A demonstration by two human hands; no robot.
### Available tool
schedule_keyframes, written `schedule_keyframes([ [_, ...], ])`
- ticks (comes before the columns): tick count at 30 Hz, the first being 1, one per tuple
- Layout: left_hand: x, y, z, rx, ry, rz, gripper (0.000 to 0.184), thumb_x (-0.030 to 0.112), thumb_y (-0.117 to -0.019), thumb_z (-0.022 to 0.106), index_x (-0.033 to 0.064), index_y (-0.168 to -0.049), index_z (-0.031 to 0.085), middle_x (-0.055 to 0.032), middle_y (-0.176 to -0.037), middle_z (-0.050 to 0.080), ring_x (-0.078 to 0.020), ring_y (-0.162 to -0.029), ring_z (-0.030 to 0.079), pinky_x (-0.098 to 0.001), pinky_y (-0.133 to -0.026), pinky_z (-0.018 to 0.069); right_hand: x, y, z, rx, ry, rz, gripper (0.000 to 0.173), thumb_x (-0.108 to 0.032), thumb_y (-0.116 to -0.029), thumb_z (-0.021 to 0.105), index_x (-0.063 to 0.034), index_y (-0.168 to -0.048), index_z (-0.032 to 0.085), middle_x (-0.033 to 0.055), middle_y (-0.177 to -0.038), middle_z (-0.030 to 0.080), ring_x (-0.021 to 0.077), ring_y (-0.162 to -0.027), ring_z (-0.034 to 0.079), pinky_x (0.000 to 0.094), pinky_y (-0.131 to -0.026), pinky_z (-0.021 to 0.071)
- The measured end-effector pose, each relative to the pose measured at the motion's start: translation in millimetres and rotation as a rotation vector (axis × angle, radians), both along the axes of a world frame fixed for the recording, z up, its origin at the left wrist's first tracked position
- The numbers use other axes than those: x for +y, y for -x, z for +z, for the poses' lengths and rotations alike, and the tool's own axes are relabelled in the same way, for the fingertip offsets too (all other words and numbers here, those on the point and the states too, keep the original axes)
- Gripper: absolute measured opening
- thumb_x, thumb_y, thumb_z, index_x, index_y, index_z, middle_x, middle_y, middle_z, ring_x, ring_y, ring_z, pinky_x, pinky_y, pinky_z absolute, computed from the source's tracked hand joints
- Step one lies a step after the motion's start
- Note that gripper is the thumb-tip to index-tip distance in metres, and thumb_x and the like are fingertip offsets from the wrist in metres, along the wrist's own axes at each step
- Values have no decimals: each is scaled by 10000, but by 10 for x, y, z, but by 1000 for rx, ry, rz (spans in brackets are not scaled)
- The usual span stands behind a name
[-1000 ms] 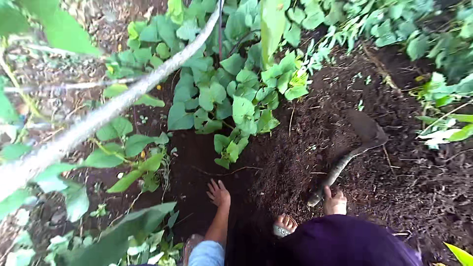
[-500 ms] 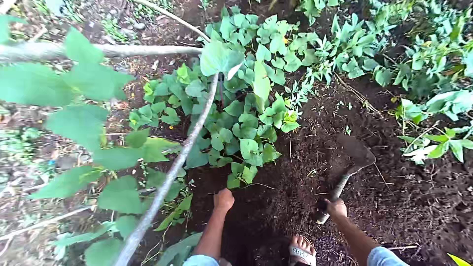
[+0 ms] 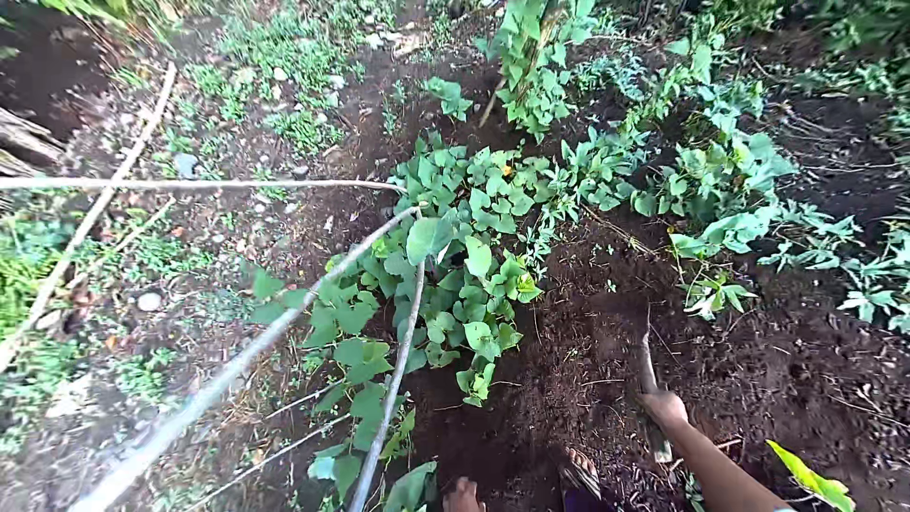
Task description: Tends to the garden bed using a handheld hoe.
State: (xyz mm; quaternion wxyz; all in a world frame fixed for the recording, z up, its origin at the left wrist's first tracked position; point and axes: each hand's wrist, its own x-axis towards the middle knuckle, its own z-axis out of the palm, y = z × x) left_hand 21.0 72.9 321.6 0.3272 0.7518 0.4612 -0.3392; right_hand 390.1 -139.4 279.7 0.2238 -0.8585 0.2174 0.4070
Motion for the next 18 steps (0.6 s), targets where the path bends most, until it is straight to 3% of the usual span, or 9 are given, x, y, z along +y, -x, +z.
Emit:
schedule_keyframes([
  [2, -6, -5, 338, -2, -53, -53, 403, 186, -935, 687, 47, -1313, 696, -186, -1500, 553, -398, -1404, 488, -644, -1191, 279, -359, 156, 186, 98, -90, -75, 385, -154, -966, 685, 92, -1247, 591, 258, -1076, 646, 325, -878, 646, 520, -794, 543],
  [4, -20, 1, 654, 17, -81, -81, 353, 177, -958, 656, 16, -1269, 706, -195, -1479, 568, -395, -1430, 460, -664, -1221, 192, -644, 287, 515, 168, -96, -94, 371, -109, -969, 670, 99, -1263, 582, 257, -1088, 644, 312, -880, 640, 504, -798, 541],
  [7, 40, -141, 1270, 137, -111, -154, 356, 247, -1041, 563, 1, -1262, 695, -198, -1397, 628, -374, -1402, 497, -654, -1229, 177, -992, 476, 1008, 229, -23, -56, 434, -107, -933, 720, 119, -1276, 581, 284, -1191, 637, 353, -1044, 641, 524, -911, 523],
  [10, 46, -281, 1926, 173, -188, -168, 510, 423, -1082, 480, 0, -1252, 709, -206, -1376, 648, -390, -1397, 511, -670, -1226, 185, -1465, 775, 1666, 329, 43, -85, 512, -155, -952, 726, 129, -1339, 546, 309, -1333, 596, 387, -1239, 601, 535, -1050, 474],
  [12, 59, -376, 2312, 70, -286, -94, 456, 374, -1042, 588, 4, -1289, 689, -254, -1396, 612, -445, -1374, 514, -688, -1199, 227, -1738, 897, 2086, 375, 29, -53, 497, -166, -991, 681, 133, -1359, 529, 309, -1330, 603, 379, -1231, 616, 515, -1053, 482],
  [13, 64, -429, 2520, 56, -319, -68, 423, 299, -1009, 647, 21, -1327, 670, -276, -1425, 573, -463, -1376, 497, -675, -1190, 261, -1871, 962, 2287, 385, 30, -39, 467, -145, -988, 673, 131, -1340, 539, 301, -1280, 622, 366, -1161, 641, 503, -1001, 510],
  [15, 33, -550, 2877, 73, -395, -62, 361, 159, -977, 637, 36, -1315, 675, -282, -1385, 594, -453, -1327, 539, -625, -1154, 353, -1852, 821, 3303, 513, 89, 40, 456, -126, -1002, 611, 107, -1386, 528, 269, -1370, 599, 333, -1248, 610, 465, -1055, 487],
  [17, 33, -700, 3121, 84, -429, -55, 376, 242, -1055, 555, 27, -1346, 657, -253, -1358, 637, -418, -1330, 562, -633, -1204, 273, -1454, 455, 5041, 558, 89, -29, 444, -130, -1088, 429, 29, -1502, 437, 192, -1540, 486, 270, -1398, 491, 397, -1141, 392],
  [18, 41, -782, 3181, 77, -465, -56, 429, 305, -1086, 494, 21, -1376, 632, -244, -1342, 657, -407, -1323, 581, -651, -1212, 248, -1166, 255, 6052, 521, 8, -100, 483, -138, -1129, 323, -20, -1598, 318, 152, -1654, 353, 244, -1493, 370, 346, -1204, 283],
])
